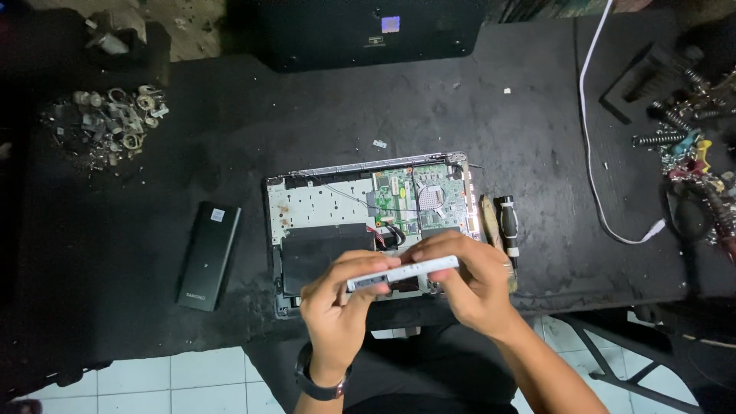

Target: The person handles a silver metal casing, positioning it over the internal components of a disassembled electronic device. They then use a screwdriver to tighten screws into the casing, securing it to the device's frame.

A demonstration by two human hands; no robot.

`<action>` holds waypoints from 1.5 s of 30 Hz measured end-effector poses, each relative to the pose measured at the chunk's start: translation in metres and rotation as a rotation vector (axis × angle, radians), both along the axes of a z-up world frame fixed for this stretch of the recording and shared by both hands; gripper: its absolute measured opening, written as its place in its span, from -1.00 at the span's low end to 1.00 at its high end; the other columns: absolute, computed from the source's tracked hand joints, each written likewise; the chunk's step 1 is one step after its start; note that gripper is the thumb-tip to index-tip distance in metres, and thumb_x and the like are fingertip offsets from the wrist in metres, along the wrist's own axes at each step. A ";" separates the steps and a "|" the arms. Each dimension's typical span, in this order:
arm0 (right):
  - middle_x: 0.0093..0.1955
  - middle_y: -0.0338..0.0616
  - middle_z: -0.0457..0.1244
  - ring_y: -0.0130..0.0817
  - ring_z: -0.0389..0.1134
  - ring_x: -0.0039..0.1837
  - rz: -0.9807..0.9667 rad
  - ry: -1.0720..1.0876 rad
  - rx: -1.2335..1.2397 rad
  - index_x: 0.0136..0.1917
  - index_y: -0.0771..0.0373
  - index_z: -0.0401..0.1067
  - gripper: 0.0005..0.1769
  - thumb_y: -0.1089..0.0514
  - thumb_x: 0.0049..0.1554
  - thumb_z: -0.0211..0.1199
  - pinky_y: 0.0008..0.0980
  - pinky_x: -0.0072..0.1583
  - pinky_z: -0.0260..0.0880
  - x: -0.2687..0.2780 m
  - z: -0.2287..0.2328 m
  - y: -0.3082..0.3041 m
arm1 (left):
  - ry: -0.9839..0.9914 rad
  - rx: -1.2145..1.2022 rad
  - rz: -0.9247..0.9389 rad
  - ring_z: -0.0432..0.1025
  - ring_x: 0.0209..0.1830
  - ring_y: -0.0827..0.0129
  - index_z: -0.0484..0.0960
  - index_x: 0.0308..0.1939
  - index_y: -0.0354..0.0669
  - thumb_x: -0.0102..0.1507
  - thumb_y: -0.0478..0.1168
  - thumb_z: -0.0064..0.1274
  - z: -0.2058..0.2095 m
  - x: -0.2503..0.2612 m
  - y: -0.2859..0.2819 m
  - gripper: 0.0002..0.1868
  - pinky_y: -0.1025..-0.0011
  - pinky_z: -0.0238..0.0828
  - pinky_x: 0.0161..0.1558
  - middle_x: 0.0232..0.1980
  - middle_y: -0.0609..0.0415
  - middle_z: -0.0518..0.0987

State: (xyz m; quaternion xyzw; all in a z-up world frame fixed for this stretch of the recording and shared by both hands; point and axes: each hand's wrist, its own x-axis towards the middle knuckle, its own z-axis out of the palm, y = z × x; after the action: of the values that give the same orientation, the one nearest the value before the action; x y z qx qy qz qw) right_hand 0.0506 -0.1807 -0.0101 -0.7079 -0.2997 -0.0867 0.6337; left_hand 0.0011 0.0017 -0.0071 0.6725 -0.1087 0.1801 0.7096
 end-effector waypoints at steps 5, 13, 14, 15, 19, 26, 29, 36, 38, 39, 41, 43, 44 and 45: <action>-0.05 -0.15 0.39 -0.32 0.43 -0.05 -0.015 0.192 -0.170 0.07 0.25 0.43 -0.61 -0.09 0.34 -0.01 -0.43 -0.03 0.43 0.007 -0.005 0.001 | 0.215 0.086 0.143 0.68 -0.06 0.22 0.67 -0.06 -0.26 0.33 -0.07 0.07 -0.018 0.003 0.002 -0.69 0.43 0.74 -0.20 -0.08 -0.02 0.74; 0.08 -0.18 0.33 -0.35 0.35 0.10 -0.046 0.465 -0.121 0.19 0.21 0.41 -0.68 -0.01 0.31 0.05 -0.42 0.07 0.38 0.009 -0.006 0.005 | 0.628 0.096 -0.056 0.61 0.06 0.31 0.57 0.16 -0.16 0.27 -0.04 0.12 -0.025 0.008 0.011 -0.56 0.41 0.54 0.04 0.08 0.05 0.73; 0.16 -0.16 0.33 -0.32 0.38 0.18 -0.044 0.490 -0.101 0.25 0.20 0.41 -0.67 0.04 0.30 0.06 -0.39 0.10 0.42 0.010 -0.004 0.005 | 0.691 0.082 -0.069 0.59 0.14 0.29 0.54 0.21 -0.18 0.26 -0.02 0.10 -0.025 0.008 0.012 -0.50 0.37 0.53 0.12 0.14 0.04 0.70; 0.16 -0.16 0.33 -0.32 0.38 0.18 -0.049 0.488 -0.100 0.25 0.20 0.41 -0.67 0.04 0.30 0.06 -0.39 0.10 0.42 0.010 0.000 0.007 | 0.688 0.084 -0.074 0.59 0.14 0.29 0.54 0.21 -0.18 0.26 -0.02 0.10 -0.024 0.008 0.013 -0.50 0.37 0.53 0.12 0.14 0.04 0.70; 0.16 -0.22 0.38 -0.46 0.24 -0.09 -0.142 0.479 -0.283 0.22 0.14 0.44 -0.64 -0.03 0.21 0.21 -0.46 -0.05 0.24 0.011 -0.001 0.005 | 0.634 0.056 -0.022 0.61 0.14 0.24 0.55 0.17 -0.24 0.24 -0.10 0.16 -0.030 0.004 0.017 -0.53 0.34 0.57 0.13 0.14 -0.04 0.71; -0.24 -0.30 0.15 -0.48 0.11 -0.20 0.010 0.514 -0.316 -0.16 0.14 0.33 -0.70 -0.05 0.33 0.06 -0.47 -0.11 0.08 0.015 -0.001 0.000 | 0.723 -0.033 -0.024 0.60 0.12 0.27 0.53 0.19 -0.20 0.17 -0.12 0.24 -0.043 0.008 0.012 -0.47 0.34 0.58 0.11 0.13 -0.01 0.70; -0.19 -0.28 0.09 -0.46 0.08 -0.16 0.060 0.527 -0.445 -0.06 0.15 0.25 -0.68 -0.11 0.36 -0.05 -0.42 -0.10 0.06 0.021 0.002 -0.003 | 0.637 -0.059 -0.040 0.59 0.14 0.24 0.52 0.21 -0.22 0.20 -0.14 0.22 -0.047 0.011 0.009 -0.47 0.32 0.56 0.15 0.16 -0.03 0.69; 0.07 -0.21 0.39 -0.35 0.45 0.09 0.140 0.347 -0.440 0.17 0.14 0.43 -0.69 -0.02 0.30 0.04 -0.36 0.11 0.52 0.089 -0.002 -0.026 | 0.639 -0.066 0.060 0.54 0.21 0.21 0.46 0.28 -0.24 0.18 -0.14 0.22 -0.050 0.018 0.019 -0.39 0.29 0.56 0.18 0.20 -0.08 0.65; -0.02 -0.07 0.43 -0.44 0.36 -0.19 -0.270 0.115 -0.519 0.12 0.29 0.51 -0.85 0.22 0.31 0.21 -0.55 -0.18 0.39 0.128 -0.023 -0.041 | 0.720 -0.055 0.127 0.52 0.29 0.24 0.48 0.32 -0.17 0.16 -0.13 0.21 -0.045 0.024 0.024 -0.36 0.31 0.50 0.24 0.26 0.00 0.64; -0.02 -0.07 0.43 -0.44 0.36 -0.19 -0.268 0.115 -0.519 0.12 0.29 0.51 -0.85 0.22 0.31 0.21 -0.55 -0.18 0.39 0.138 -0.033 -0.043 | 0.720 -0.056 0.129 0.52 0.29 0.24 0.48 0.32 -0.17 0.16 -0.13 0.21 -0.048 0.022 0.024 -0.36 0.31 0.50 0.24 0.26 0.00 0.64; 0.01 0.03 0.44 -0.12 0.48 -0.02 -0.233 0.129 -0.703 0.07 0.34 0.57 -0.81 0.19 0.26 0.26 -0.23 0.02 0.53 0.162 -0.049 -0.048 | 0.683 -0.069 0.096 0.55 0.24 0.24 0.52 0.27 -0.20 0.16 -0.15 0.23 -0.054 0.023 0.025 -0.41 0.32 0.52 0.22 0.21 -0.03 0.66; 0.00 0.01 0.44 -0.11 0.47 -0.05 -0.232 0.133 -0.756 0.03 0.32 0.58 -0.83 0.18 0.24 0.31 -0.19 0.00 0.51 0.171 -0.059 -0.048 | 0.680 -0.056 0.095 0.54 0.26 0.22 0.51 0.29 -0.19 0.17 -0.14 0.23 -0.054 0.021 0.024 -0.39 0.29 0.52 0.23 0.23 -0.02 0.65; -0.02 -0.01 0.45 -0.10 0.46 -0.07 -0.235 0.128 -0.808 0.00 0.30 0.59 -0.84 0.16 0.21 0.36 -0.16 -0.03 0.48 0.178 -0.063 -0.047 | 0.668 -0.043 0.093 0.53 0.28 0.20 0.50 0.31 -0.18 0.17 -0.12 0.22 -0.055 0.023 0.024 -0.38 0.27 0.53 0.24 0.24 -0.02 0.65; -0.02 -0.01 0.45 -0.10 0.46 -0.07 -0.235 0.127 -0.807 0.00 0.30 0.59 -0.84 0.16 0.21 0.36 -0.16 -0.03 0.48 0.182 -0.061 -0.046 | 0.668 -0.042 0.094 0.53 0.28 0.20 0.50 0.31 -0.18 0.17 -0.12 0.22 -0.057 0.026 0.024 -0.38 0.27 0.53 0.24 0.24 -0.02 0.65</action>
State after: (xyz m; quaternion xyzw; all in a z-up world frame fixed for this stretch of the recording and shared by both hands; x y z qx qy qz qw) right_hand 0.2329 -0.2268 -0.0708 -0.9324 -0.1875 0.0097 0.3088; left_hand 0.0270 0.0258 -0.0637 0.6838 0.1644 -0.0154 0.7107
